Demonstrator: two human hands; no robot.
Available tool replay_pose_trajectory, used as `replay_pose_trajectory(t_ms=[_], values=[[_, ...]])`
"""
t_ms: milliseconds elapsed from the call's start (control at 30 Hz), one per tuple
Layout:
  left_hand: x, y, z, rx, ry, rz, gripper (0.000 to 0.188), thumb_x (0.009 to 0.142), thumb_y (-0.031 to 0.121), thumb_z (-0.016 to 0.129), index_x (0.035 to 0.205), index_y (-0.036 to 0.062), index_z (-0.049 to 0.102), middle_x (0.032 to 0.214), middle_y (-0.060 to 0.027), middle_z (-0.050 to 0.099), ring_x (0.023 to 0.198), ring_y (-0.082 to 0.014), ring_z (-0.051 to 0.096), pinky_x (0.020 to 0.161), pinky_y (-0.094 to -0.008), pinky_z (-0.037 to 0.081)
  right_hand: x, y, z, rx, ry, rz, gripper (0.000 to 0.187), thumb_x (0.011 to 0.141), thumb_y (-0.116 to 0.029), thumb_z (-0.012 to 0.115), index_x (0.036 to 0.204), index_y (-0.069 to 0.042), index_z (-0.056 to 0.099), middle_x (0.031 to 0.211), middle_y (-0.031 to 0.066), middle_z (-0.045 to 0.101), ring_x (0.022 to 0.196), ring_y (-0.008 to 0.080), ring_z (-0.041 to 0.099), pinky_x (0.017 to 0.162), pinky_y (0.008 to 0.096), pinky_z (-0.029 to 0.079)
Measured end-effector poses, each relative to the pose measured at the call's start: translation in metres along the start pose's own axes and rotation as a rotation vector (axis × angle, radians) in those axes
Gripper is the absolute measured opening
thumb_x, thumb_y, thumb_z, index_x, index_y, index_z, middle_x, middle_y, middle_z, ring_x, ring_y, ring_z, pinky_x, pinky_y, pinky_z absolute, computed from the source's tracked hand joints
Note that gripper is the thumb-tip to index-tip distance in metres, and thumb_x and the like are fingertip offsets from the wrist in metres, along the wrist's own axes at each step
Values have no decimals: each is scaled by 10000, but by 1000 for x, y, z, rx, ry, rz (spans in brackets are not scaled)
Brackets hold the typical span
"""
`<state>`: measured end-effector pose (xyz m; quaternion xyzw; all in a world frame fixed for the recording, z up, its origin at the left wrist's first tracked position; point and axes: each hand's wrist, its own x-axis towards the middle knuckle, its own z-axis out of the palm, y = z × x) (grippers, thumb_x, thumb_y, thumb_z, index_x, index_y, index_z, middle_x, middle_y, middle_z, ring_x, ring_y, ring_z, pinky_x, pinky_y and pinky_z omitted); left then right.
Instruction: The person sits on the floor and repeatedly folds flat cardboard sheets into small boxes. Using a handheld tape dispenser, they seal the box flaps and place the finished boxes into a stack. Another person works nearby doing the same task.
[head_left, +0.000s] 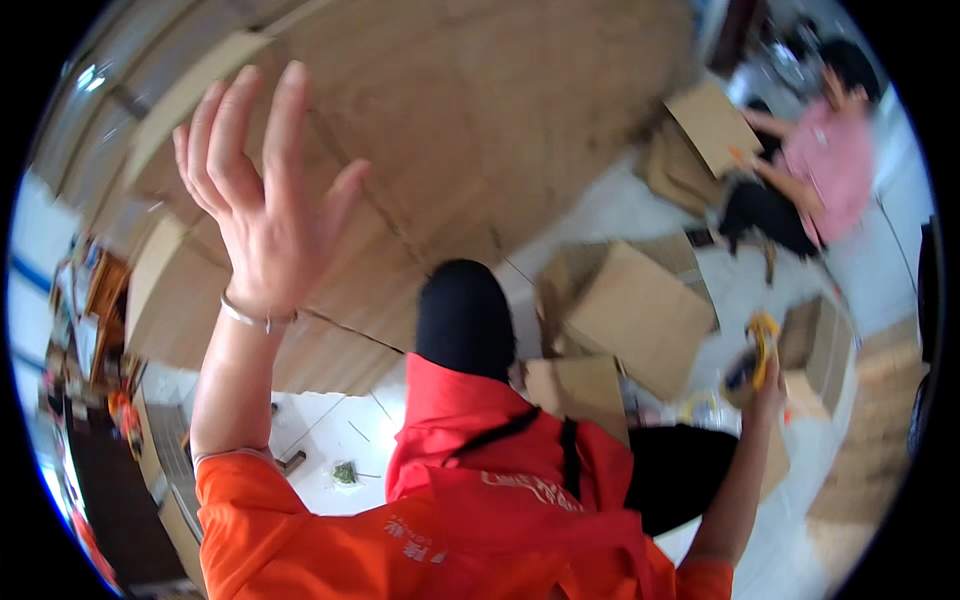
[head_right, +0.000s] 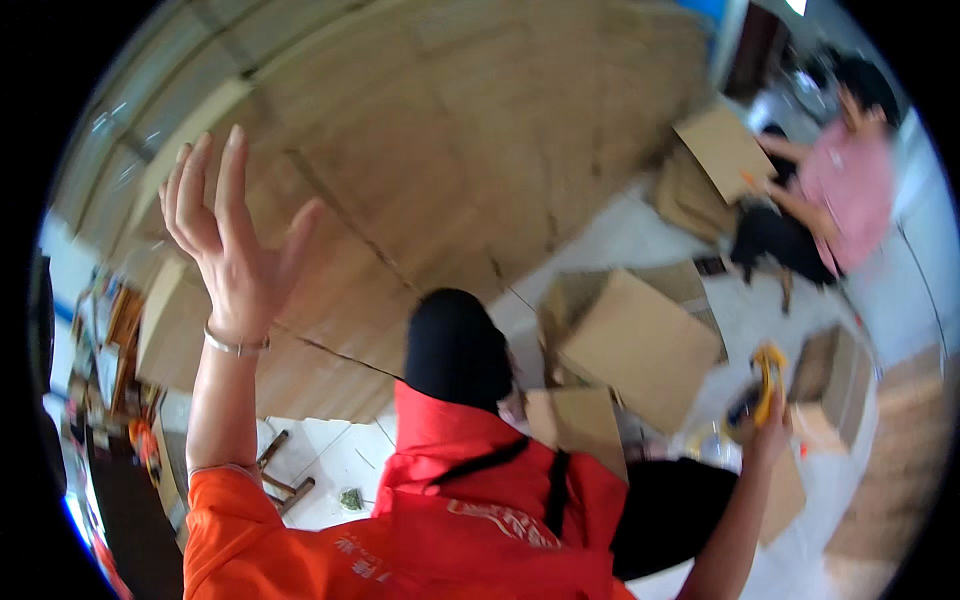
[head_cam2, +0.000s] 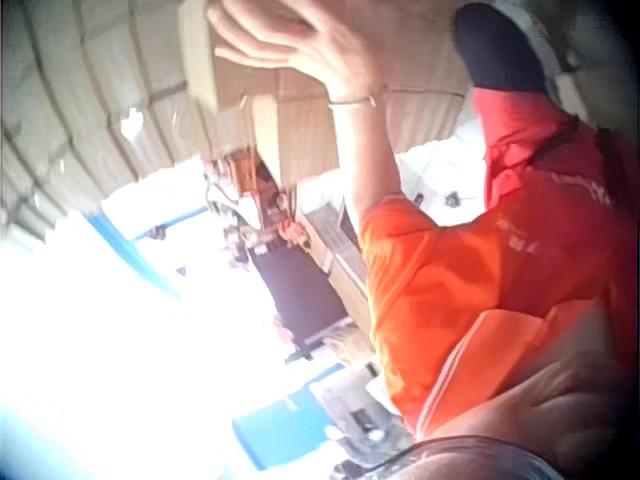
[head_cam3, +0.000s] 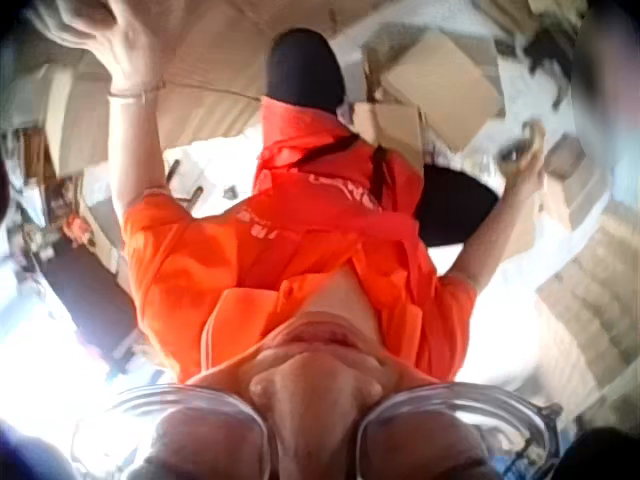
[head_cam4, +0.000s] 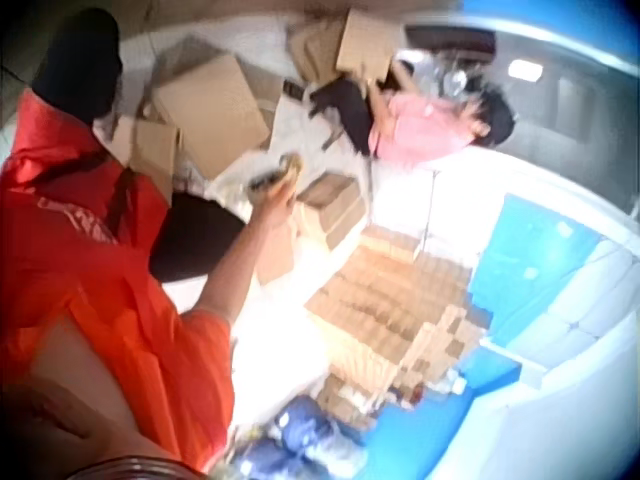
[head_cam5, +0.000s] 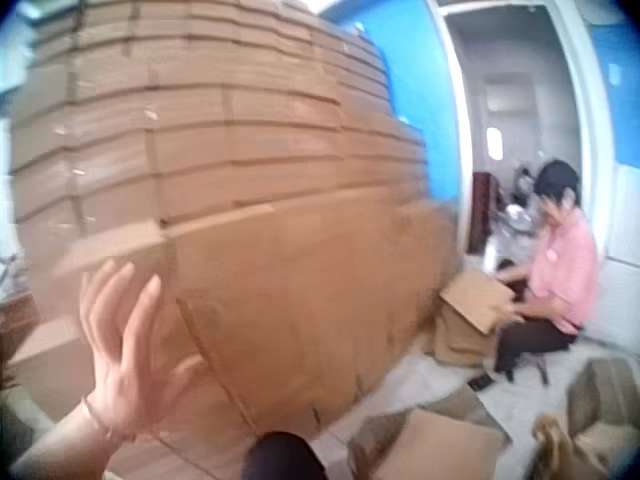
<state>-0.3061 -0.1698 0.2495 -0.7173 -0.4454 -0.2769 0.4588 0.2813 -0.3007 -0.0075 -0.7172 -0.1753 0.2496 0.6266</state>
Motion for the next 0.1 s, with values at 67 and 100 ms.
replay_pose_trajectory(t_ms=[67, 100], values=[[4, 52, 6, -411, -85, 154, 911, 689, 387, 841, 1470, 151, 437, 1503, -127, 342, 1416, -356, 280, 1168, -552, 154, 29, 23, 24, 599, -159, 223, 493, 953, -388, 615, 1334, -84, 546, 1175, 100, 647, 1051, 207, 594, 897, 390, 498], [13, 66, 18, -478, -55, 174, 911, 689, 387, 841, 1470, 151, 437, 1503, -127, 342, 1416, -356, 280, 1168, -552, 154, 76, 60, 14, 743, -276, 239, 498, 956, -406, 600, 1308, -55, 567, 1196, 124, 596, 1102, 245, 552, 1063, 444, 385]])
